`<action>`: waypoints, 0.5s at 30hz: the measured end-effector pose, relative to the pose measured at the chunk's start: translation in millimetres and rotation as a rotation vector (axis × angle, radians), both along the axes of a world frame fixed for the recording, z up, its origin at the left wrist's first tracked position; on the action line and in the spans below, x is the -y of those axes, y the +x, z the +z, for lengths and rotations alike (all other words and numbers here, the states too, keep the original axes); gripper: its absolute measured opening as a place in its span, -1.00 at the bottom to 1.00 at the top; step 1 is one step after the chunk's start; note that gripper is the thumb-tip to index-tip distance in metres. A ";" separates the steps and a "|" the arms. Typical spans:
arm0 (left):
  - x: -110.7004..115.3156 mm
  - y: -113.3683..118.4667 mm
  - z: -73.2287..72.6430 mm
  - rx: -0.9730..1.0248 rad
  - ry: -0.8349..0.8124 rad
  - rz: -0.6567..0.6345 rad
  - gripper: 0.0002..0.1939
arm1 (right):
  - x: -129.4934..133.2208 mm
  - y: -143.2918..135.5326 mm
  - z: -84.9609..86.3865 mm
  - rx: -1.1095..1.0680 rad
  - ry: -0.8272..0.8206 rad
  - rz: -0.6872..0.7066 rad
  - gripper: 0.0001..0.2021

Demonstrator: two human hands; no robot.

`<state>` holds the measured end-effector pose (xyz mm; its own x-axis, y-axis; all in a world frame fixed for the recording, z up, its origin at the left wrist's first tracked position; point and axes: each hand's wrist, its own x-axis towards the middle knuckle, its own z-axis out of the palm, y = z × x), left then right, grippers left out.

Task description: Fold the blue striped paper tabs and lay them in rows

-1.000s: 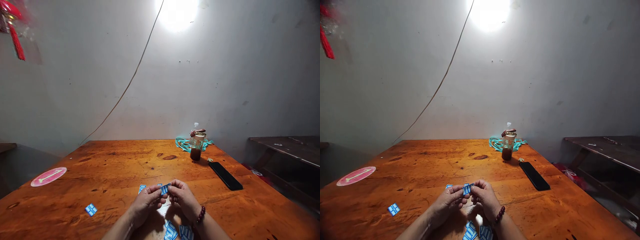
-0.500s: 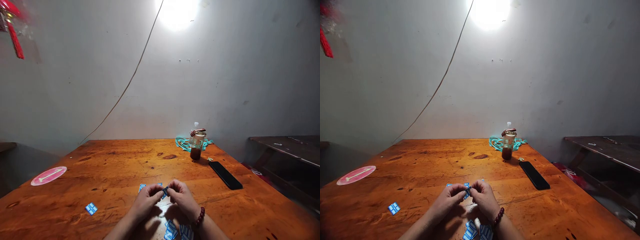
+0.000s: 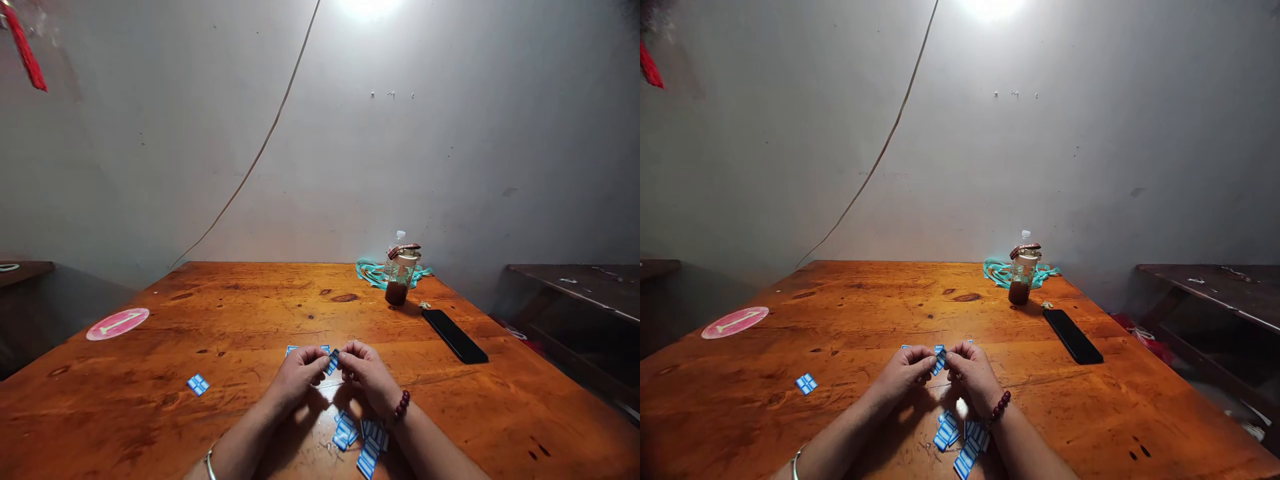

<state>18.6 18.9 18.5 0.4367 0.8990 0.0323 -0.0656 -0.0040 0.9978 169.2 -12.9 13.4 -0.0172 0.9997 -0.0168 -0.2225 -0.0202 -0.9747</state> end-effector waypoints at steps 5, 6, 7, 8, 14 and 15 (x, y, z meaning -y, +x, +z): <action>-15.1 -20.0 9.6 0.154 -0.076 0.282 -0.70 | -2.4 -1.4 -11.2 0.360 -0.090 0.124 -0.90; -17.9 -23.6 10.8 0.167 -0.091 0.330 -0.69 | -2.7 -2.6 -14.0 0.453 -0.108 0.160 -0.92; -20.0 -26.2 11.3 0.171 -0.099 0.361 -0.69 | -2.7 -4.0 -16.5 0.528 -0.114 0.180 -0.94; -21.4 -27.5 11.2 0.170 -0.106 0.374 -0.69 | -2.6 -5.5 -18.4 0.584 -0.106 0.178 -0.95; -18.6 -19.7 7.1 0.122 -0.084 0.284 -0.70 | 2.1 -11.2 -17.6 0.915 0.084 0.017 -0.90; -18.0 -19.2 7.3 0.098 -0.064 0.271 -0.70 | 2.8 -11.6 -17.1 1.016 0.118 0.005 -0.88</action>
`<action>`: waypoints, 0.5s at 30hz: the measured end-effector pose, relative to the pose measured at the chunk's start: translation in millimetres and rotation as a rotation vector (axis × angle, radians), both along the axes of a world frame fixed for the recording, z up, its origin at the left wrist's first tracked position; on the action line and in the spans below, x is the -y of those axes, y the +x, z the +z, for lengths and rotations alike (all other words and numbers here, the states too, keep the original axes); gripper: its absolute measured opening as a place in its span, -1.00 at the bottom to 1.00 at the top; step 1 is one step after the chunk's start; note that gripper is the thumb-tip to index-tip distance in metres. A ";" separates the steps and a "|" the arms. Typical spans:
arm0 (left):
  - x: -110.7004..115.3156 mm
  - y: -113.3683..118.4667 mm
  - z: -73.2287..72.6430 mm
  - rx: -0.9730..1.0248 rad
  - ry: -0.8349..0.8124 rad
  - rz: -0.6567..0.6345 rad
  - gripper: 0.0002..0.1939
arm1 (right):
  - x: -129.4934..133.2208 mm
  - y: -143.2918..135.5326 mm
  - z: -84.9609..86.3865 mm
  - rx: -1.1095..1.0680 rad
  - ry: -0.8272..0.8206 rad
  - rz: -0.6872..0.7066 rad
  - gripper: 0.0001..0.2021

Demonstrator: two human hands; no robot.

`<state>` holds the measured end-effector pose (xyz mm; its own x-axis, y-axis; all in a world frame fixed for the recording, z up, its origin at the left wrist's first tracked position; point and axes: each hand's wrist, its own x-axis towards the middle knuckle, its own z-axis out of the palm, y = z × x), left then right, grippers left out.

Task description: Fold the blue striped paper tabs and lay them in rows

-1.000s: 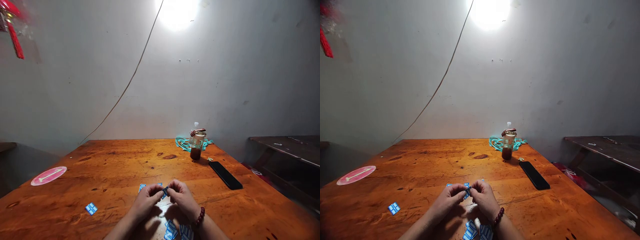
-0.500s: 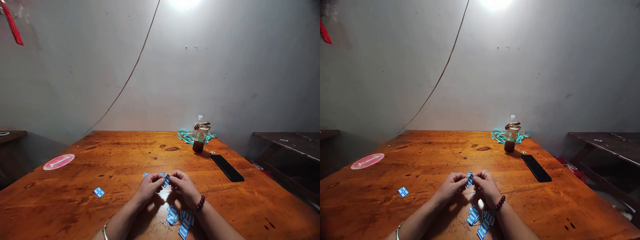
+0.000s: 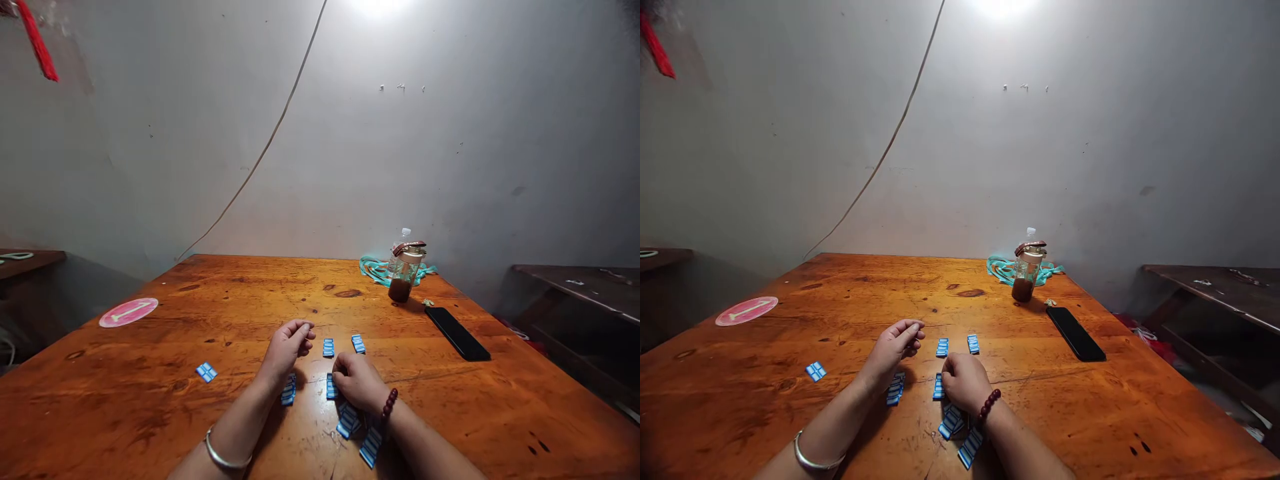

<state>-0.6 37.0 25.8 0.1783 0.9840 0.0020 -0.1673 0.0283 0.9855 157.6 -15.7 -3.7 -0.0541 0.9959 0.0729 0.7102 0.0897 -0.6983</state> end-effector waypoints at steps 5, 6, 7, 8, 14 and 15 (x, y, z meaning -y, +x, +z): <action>-4.9 -10.1 3.4 -0.194 0.166 0.001 -0.74 | 0.1 -1.8 -1.6 0.243 0.031 0.008 -0.85; -6.6 -13.1 4.4 -0.227 0.186 -0.001 -0.75 | -0.1 -2.1 -2.2 0.256 0.029 0.003 -0.85; -7.8 -15.7 5.6 -0.260 0.194 -0.013 -0.75 | -0.2 -2.4 -2.7 0.266 0.027 -0.004 -0.85; -8.2 -17.5 7.5 -0.296 0.197 -0.036 -0.76 | -0.3 -2.6 -3.2 0.273 0.027 -0.010 -0.85; 8.9 -15.2 36.3 -0.651 0.360 -0.277 -0.77 | 1.7 -2.2 -5.5 0.267 0.041 -0.018 -0.87; 12.6 -15.9 41.7 -0.720 0.385 -0.322 -0.76 | 1.9 -1.9 -5.7 0.251 0.045 -0.018 -0.87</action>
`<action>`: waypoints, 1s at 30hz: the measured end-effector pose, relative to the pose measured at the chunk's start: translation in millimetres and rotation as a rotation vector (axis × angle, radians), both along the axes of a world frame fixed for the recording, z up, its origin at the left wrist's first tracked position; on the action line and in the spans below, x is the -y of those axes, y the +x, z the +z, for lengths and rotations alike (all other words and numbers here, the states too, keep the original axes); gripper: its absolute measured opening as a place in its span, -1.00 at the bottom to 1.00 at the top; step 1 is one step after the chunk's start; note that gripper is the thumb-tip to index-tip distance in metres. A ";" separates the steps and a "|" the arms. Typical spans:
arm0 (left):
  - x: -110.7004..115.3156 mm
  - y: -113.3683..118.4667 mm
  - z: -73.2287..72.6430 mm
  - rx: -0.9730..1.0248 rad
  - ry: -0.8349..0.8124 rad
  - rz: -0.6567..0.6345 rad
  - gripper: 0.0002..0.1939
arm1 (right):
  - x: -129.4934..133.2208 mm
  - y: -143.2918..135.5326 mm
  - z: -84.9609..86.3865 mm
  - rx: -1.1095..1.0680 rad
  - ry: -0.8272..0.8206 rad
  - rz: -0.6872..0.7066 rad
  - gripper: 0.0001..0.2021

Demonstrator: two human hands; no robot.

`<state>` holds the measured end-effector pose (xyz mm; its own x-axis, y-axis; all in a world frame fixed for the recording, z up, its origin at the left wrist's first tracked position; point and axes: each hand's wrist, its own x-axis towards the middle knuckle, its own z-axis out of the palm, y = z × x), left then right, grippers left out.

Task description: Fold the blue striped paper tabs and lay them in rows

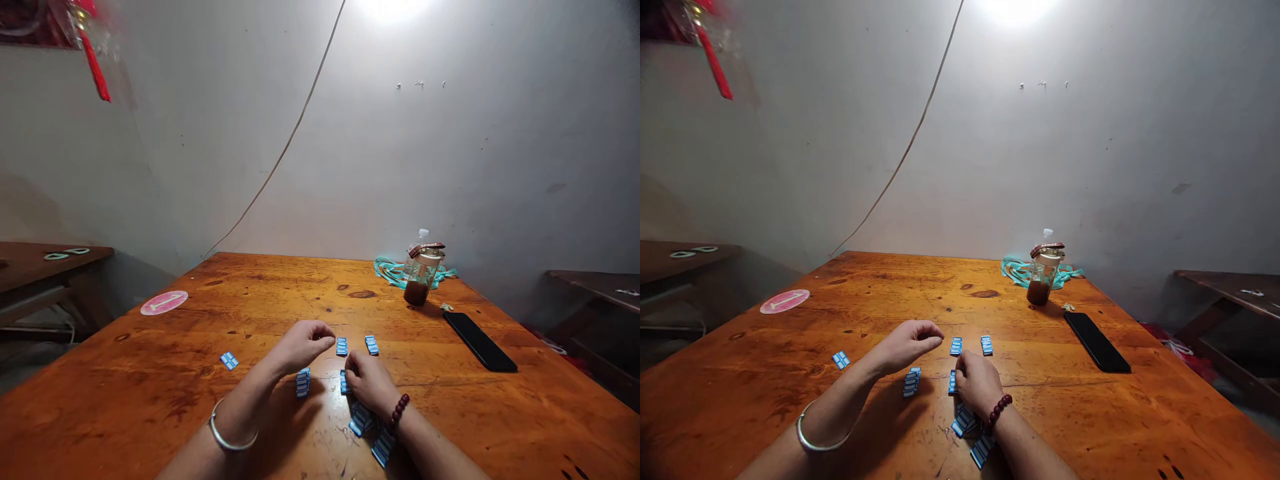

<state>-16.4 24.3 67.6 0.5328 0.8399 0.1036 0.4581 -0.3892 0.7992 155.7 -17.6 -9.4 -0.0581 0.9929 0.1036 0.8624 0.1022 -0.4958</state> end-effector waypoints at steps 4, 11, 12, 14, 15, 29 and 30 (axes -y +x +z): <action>8.9 -17.4 4.6 -0.285 0.076 -0.039 -0.75 | -2.2 2.7 -1.2 -0.123 0.010 0.014 -0.78; 15.2 -57.4 -32.1 -0.414 0.149 -0.112 -0.33 | -10.5 7.4 -6.6 -0.323 -0.014 -0.002 -0.78; 15.4 -58.5 -35.1 -0.412 0.153 -0.116 -0.33 | -10.8 7.6 -7.2 -0.324 -0.007 -0.003 -0.78; 14.4 -58.4 -38.4 -0.406 0.167 -0.122 -0.40 | -10.7 7.9 -8.0 -0.322 0.005 0.005 -0.79; 13.4 -57.6 -39.0 -0.405 0.171 -0.126 -0.45 | -10.5 8.1 -8.3 -0.322 0.007 0.010 -0.79; 11.2 -49.3 -36.7 -0.403 0.229 -0.097 -0.74 | -8.1 7.7 -5.4 -0.269 -0.007 0.032 -0.77; 11.7 -49.1 -36.5 -0.400 0.234 -0.094 -0.73 | -8.4 7.7 -5.6 -0.266 -0.010 0.030 -0.77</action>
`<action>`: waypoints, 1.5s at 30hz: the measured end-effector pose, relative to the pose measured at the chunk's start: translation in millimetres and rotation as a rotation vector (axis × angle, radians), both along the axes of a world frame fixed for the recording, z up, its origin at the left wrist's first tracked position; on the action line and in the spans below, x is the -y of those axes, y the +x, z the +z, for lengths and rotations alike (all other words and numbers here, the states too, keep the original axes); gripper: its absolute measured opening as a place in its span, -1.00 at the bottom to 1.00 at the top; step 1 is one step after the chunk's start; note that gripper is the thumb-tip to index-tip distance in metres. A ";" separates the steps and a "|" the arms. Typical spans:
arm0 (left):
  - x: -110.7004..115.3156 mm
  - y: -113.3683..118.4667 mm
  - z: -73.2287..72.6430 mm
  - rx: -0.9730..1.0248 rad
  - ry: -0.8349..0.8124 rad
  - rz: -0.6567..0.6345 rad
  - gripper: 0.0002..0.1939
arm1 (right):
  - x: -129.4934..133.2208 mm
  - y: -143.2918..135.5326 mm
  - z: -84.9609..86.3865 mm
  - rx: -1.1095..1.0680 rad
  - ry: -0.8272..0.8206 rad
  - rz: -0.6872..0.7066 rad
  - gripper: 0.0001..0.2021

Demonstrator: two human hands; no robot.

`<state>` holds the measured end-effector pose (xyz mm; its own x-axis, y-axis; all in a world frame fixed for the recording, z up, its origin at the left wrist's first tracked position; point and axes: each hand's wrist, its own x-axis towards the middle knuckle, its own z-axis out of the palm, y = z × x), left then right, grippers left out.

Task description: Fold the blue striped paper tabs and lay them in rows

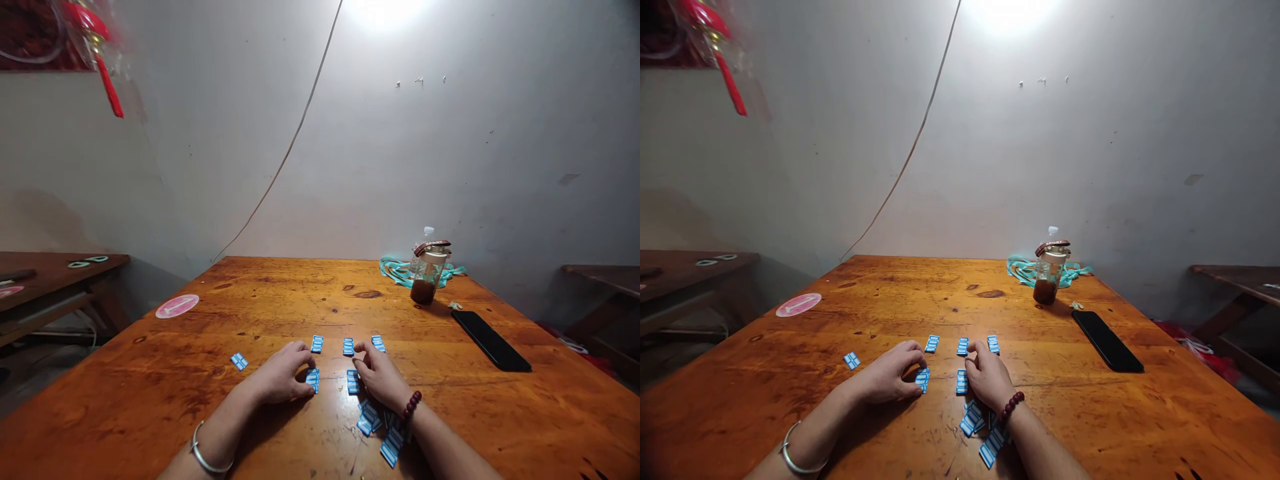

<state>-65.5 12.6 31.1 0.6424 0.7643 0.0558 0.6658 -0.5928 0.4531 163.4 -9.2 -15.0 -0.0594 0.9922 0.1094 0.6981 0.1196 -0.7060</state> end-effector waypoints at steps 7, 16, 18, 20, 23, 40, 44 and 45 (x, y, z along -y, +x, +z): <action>7.3 -10.1 0.8 0.053 0.038 0.053 -0.74 | 15.8 -4.8 23.6 0.024 0.101 -0.001 -0.78; 8.7 -18.4 -6.0 0.064 -0.003 0.074 -0.86 | 40.0 -50.0 31.7 0.509 0.097 0.319 -0.79; 8.2 -17.2 -7.1 0.077 0.004 0.070 -0.86 | 36.5 -54.3 25.7 0.546 0.098 0.297 -0.78; 8.1 -17.1 -8.1 0.093 0.007 0.064 -0.85 | 34.0 -56.5 21.6 0.534 0.113 0.287 -0.76; 7.8 -17.8 -9.8 0.110 0.009 0.064 -0.84 | 33.2 -58.8 19.1 0.498 0.116 0.273 -0.75; 6.6 -17.3 -8.7 0.162 -0.025 0.089 -0.87 | 30.3 -49.1 34.4 0.343 0.122 0.191 -0.75; 6.4 -15.6 -11.8 0.168 0.011 0.116 -0.90 | 29.3 -54.2 32.9 0.466 0.178 0.245 -0.77; 6.2 -15.1 -12.9 0.171 0.023 0.119 -0.90 | 29.1 -55.8 32.0 0.491 0.191 0.247 -0.77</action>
